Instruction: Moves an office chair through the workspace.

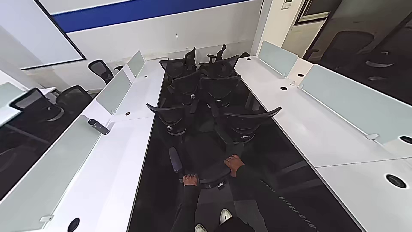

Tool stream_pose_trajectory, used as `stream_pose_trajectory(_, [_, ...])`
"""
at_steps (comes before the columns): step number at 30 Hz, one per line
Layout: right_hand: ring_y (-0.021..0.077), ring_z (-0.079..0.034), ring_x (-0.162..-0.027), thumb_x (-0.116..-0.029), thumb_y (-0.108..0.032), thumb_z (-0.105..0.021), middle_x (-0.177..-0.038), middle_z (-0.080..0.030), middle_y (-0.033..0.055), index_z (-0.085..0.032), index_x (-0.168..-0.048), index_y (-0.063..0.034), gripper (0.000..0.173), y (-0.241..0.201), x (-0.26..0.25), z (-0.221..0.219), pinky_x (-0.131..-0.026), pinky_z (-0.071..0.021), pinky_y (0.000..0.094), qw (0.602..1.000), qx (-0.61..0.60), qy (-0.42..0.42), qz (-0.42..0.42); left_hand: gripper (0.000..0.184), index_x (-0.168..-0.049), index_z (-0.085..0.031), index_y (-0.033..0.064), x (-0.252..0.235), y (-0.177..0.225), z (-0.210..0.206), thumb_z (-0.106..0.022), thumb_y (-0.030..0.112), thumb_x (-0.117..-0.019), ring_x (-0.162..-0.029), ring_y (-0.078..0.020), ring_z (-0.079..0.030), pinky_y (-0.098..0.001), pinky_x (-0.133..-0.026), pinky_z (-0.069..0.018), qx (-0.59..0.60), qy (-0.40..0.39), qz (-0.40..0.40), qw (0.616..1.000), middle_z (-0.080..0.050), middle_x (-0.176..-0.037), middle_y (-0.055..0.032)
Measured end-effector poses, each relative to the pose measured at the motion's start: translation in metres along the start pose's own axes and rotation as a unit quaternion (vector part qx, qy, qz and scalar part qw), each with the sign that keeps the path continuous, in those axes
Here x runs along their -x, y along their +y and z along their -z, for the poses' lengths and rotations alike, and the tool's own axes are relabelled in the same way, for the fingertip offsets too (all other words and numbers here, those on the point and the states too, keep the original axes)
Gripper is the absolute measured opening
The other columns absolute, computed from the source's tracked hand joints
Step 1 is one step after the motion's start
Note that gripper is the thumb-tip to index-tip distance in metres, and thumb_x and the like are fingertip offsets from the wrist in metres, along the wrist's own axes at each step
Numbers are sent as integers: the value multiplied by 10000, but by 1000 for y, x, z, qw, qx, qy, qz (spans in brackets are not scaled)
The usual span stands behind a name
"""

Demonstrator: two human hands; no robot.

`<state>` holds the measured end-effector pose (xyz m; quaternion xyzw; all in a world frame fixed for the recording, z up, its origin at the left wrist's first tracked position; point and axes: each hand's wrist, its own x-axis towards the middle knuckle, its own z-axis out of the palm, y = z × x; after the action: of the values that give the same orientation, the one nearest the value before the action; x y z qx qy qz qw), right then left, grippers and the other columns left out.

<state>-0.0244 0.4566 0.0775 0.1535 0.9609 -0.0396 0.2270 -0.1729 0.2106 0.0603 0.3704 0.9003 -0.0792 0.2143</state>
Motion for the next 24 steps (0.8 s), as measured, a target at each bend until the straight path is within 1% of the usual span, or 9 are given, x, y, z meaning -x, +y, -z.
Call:
stream_pose_trajectory(3, [300,-551,-1349,-721,-269,-848,-1402,-638,92,-603,-1418,-157,747,-7,11,-6,-1180,-325,562,1000,3,2,-6,371,-1336,-675,139,10,0,-10,-575,221,-987,-1353,-292,-564,-525,-1195,-343,17,11,3,1000,-671,-1390,-69])
stream_pose_trajectory(7, [302,-558,-1339,-725,-296,-845,-1399,-643,84,-609,-1415,-165,741,-11,22,-17,-1160,-353,566,1000,-2,29,9,370,-1364,-659,138,23,0,-15,-535,203,-1021,-1385,-294,-538,-522,-1217,-319,30,5,19,999,-655,-1414,-72])
stream_pose_trajectory(10, [308,-547,-1352,-733,-273,-828,-1425,-630,74,-602,-1433,-184,742,-12,29,-24,-1158,-355,575,999,-12,36,21,369,-1358,-670,147,31,4,-22,-548,195,-1013,-1420,-301,-503,-525,-1243,-282,43,18,43,998,-641,-1435,-72])
stream_pose_trajectory(12, [319,-545,-1354,-750,-262,-813,-1431,-626,81,-600,-1435,-179,723,-11,34,-26,-1152,-361,590,998,-20,39,43,362,-1340,-686,152,35,8,-30,-572,199,-1000,-1414,-302,-505,-520,-1247,-276,47,46,69,995,-646,-1427,-63])
stream_pose_trajectory(15, [331,-548,-1348,-797,-248,-794,-1425,-627,99,-596,-1432,-156,672,-4,39,-28,-1137,-374,599,995,-35,46,83,342,-1318,-708,164,36,15,-40,-575,200,-1005,-1390,-294,-526,-502,-1245,-285,37,85,109,990,-659,-1408,-54])
stream_pose_trajectory(17, [331,-557,-1336,-814,-251,-780,-1411,-634,101,-599,-1420,-143,641,6,43,-30,-1125,-389,591,991,-38,49,114,347,-1310,-711,170,39,24,-42,-591,204,-986,-1389,-286,-527,-486,-1248,-282,27,81,129,988,-665,-1399,-47])
stream_pose_trajectory(19, [337,-563,-1324,-812,-242,-796,-1411,-634,104,-603,-1418,-134,645,11,46,-36,-1110,-401,595,986,-51,57,151,340,-1314,-706,154,52,32,-40,-567,192,-1006,-1403,-285,-513,-484,-1257,-264,33,68,146,986,-662,-1401,-54])
stream_pose_trajectory(22, [325,-555,-1339,-814,-254,-797,-1424,-627,93,-602,-1413,-135,641,23,50,-40,-1113,-401,587,979,-42,61,189,328,-1292,-717,154,70,50,-41,-563,194,-1005,-1387,-271,-525,-472,-1247,-276,31,59,176,982,-673,-1381,-43])
stream_pose_trajectory(24, [325,-552,-1342,-805,-261,-804,-1423,-626,91,-604,-1408,-133,648,31,56,-41,-1112,-403,588,975,-31,59,210,327,-1286,-718,156,82,63,-50,-551,202,-1008,-1384,-266,-527,-474,-1242,-287,31,56,191,979,-670,-1387,-30])
